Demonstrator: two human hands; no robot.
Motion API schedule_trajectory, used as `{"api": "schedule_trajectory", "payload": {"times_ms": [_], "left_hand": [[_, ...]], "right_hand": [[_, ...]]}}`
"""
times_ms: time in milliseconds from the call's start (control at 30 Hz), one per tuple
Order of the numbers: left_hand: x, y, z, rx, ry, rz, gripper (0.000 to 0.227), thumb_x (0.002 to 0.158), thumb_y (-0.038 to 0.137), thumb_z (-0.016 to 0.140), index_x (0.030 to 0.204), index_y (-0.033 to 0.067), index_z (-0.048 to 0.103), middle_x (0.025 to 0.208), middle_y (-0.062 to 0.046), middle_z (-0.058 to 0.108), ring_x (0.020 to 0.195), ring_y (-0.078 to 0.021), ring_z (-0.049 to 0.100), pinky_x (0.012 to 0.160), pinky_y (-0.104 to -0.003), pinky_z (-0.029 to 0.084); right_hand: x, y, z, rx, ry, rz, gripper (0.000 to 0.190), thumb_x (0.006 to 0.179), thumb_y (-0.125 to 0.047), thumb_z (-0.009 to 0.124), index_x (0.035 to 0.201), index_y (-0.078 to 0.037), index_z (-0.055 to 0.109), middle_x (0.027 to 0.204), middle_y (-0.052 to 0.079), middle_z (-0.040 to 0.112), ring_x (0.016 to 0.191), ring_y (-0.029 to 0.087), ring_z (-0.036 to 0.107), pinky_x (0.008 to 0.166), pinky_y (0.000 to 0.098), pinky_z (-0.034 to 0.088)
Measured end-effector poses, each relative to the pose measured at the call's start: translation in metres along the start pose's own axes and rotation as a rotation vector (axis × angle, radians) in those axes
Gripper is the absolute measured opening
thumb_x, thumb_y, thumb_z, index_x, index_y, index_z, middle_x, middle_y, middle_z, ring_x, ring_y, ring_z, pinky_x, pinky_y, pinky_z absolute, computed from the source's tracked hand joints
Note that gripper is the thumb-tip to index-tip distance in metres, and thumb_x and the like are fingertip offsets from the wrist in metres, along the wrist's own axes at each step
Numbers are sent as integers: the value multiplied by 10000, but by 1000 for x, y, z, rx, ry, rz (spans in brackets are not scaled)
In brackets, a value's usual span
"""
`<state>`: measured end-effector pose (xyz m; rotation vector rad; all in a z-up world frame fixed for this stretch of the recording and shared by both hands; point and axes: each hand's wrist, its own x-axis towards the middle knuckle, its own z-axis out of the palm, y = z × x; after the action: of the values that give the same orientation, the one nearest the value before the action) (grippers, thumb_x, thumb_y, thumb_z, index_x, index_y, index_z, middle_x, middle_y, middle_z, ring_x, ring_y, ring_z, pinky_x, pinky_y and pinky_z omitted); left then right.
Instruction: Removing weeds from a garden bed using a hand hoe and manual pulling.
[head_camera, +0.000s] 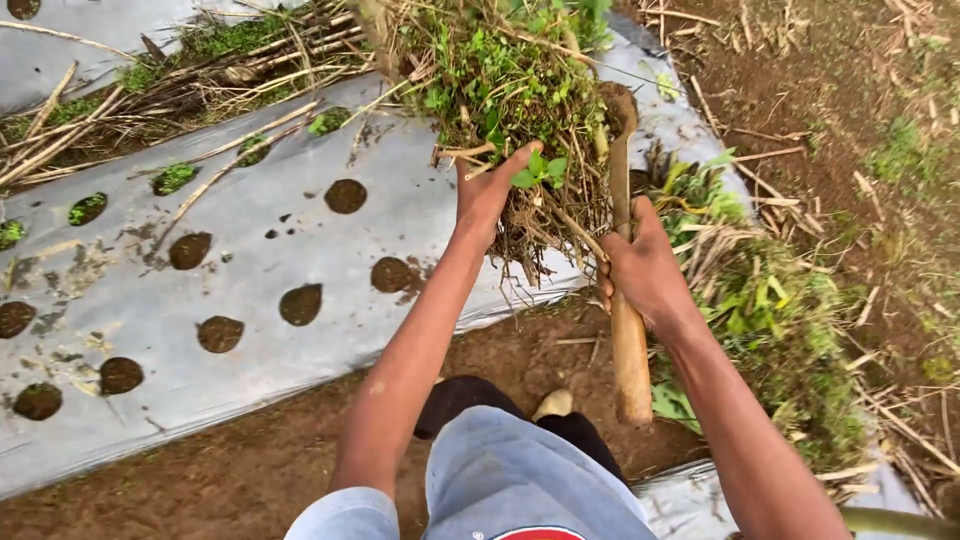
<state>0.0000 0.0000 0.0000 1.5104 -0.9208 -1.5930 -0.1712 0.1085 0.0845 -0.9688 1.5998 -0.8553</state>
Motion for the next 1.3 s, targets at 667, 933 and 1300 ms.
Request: {"api": "schedule_trajectory", "payload": {"times_ms": [667, 933, 1300], "left_hand": [[61, -41, 176, 134, -163, -68, 1281, 895, 542, 759, 1568, -89, -129, 1143, -215, 690, 1376, -389, 481, 1228, -625, 205], [38, -43, 251, 205, -225, -135, 1284, 858, 545, 765, 1579, -81, -94, 1435, -316, 506, 1476, -434, 327, 1245, -602, 158], [16, -145, 408, 247, -357, -241, 1332, 842, 601, 774, 1585, -61, -112, 1366, -298, 536, 1467, -435, 340, 1237, -626, 166]], "right_hand": [[34, 47, -163, 127, 90, 90, 297, 926, 54, 435, 1222, 21, 428, 618, 104, 545, 401, 196, 522, 318, 335, 490], [24, 80, -210, 201, 198, 151, 318, 944, 54, 426, 1261, 34, 428, 607, 92, 533, 396, 190, 525, 318, 322, 505], [-17, 179, -333, 302, 304, 235, 228, 926, 27, 433, 1153, 38, 414, 597, 115, 498, 377, 200, 510, 291, 362, 477]]}}
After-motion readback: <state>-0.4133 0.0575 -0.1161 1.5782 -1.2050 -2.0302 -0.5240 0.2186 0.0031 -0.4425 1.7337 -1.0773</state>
